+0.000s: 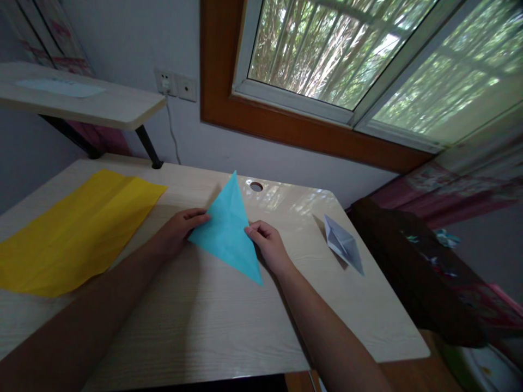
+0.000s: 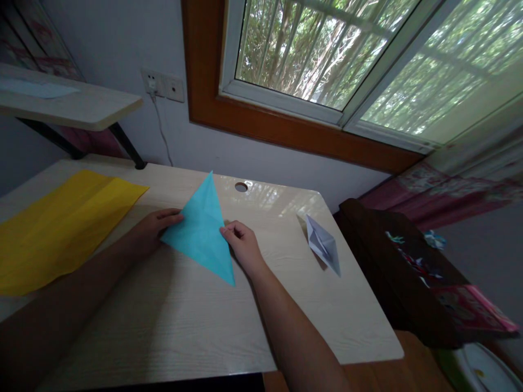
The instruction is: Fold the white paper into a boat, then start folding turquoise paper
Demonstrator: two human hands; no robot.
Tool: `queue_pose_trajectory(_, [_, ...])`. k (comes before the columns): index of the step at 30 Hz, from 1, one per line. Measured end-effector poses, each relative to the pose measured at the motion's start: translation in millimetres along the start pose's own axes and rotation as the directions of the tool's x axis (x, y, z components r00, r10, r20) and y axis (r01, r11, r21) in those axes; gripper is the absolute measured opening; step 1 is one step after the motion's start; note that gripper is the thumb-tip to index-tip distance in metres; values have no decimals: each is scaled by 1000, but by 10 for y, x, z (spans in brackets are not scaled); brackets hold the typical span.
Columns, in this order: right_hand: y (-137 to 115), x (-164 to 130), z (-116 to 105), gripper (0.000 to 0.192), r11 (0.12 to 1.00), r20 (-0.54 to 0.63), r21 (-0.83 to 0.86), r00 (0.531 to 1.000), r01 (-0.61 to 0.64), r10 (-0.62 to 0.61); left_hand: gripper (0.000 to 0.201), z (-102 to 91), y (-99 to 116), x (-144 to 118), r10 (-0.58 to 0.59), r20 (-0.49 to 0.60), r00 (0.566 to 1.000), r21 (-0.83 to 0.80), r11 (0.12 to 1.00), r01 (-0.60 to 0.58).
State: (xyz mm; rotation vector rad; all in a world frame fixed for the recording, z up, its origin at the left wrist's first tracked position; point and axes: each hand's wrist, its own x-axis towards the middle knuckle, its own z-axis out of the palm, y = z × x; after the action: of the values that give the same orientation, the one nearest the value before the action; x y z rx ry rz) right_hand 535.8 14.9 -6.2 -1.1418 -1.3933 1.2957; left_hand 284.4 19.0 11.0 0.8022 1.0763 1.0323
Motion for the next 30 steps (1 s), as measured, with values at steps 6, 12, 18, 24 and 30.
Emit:
queue_pose_trajectory(6, [-25, -33, 11, 28, 997, 100, -77, 995, 8, -1, 42, 9, -15, -47, -104, 66, 992, 105, 990, 96])
queue_pose_trajectory(12, [-26, -24, 28, 29, 993, 136, -118, 991, 23, -7, 43, 18, -53, -19, 47, -123, 991, 203, 979, -22])
queue_pose_trajectory(18, [-31, -41, 27, 32, 989, 169, -147, 985, -16, 41, 41, 33, -32, -15, 67, -178, 982, 73, 996, -54])
queue_pose_trajectory(24, [-27, -47, 27, 34, 989, 156, -127, 983, -75, 95, 36, 27, 52, -35, 84, -247, 965, 7, 996, -85])
queue_pose_trajectory(30, [-42, -22, 11, 30, 997, 108, -75, 993, -31, 39, 35, -117, 86, 28, 187, -376, 908, 69, 982, -173])
